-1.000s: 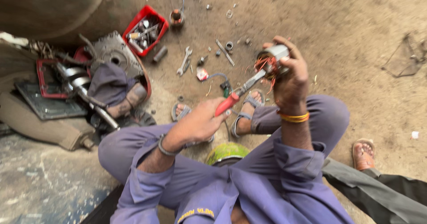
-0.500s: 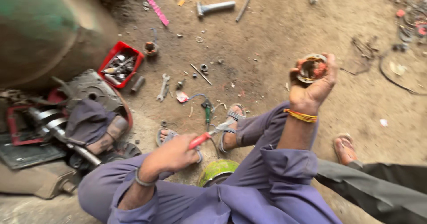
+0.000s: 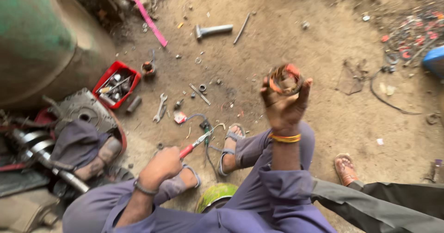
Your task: The person sits on the ground holding a motor stator and uses red-handled pliers to pull and cut the copper wire windings out of the metal housing. They repeatedly grip wire bundles, tear them loose, and drop the extracted copper aside while other people stand nearby.
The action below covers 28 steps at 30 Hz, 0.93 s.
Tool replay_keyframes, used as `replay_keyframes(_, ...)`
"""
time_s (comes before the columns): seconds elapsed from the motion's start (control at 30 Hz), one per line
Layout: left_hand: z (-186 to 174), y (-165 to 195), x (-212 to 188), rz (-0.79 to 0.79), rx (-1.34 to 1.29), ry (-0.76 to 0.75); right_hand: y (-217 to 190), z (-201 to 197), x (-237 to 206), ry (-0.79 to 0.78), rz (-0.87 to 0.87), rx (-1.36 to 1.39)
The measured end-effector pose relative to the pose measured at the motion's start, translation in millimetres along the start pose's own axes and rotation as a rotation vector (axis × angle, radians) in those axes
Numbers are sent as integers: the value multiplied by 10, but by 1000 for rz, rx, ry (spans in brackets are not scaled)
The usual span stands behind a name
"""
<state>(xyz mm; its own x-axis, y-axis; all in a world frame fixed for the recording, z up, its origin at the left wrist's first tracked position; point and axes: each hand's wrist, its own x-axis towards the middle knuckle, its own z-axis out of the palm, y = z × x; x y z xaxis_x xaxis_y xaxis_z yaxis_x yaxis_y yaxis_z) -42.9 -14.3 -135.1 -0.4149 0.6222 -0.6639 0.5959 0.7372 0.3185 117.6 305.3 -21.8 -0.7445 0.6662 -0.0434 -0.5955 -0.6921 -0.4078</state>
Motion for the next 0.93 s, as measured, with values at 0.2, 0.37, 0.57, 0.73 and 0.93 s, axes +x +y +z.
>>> replay_keyframes(0.2, 22, -11, -26, -11, -13, 20, 232, -107, 138, 223, 121, 161)
replay_keyframes(0.37, -97, -29, -138, -26, -33, 39, 322, -257, 38, -27, 117, -241)
replay_keyframes(0.57, -726, 113, -558, 230, -593, 91, 397, -190, 42, -239, 122, -330)
replay_keyframes(0.73, -806, 376, -736, 327, -817, -84, 467, -156, 46, -59, 164, -204)
replay_keyframes(0.93, -543, 470, -705, 576, -669, 62, 517, -206, 4, -309, 84, -679)
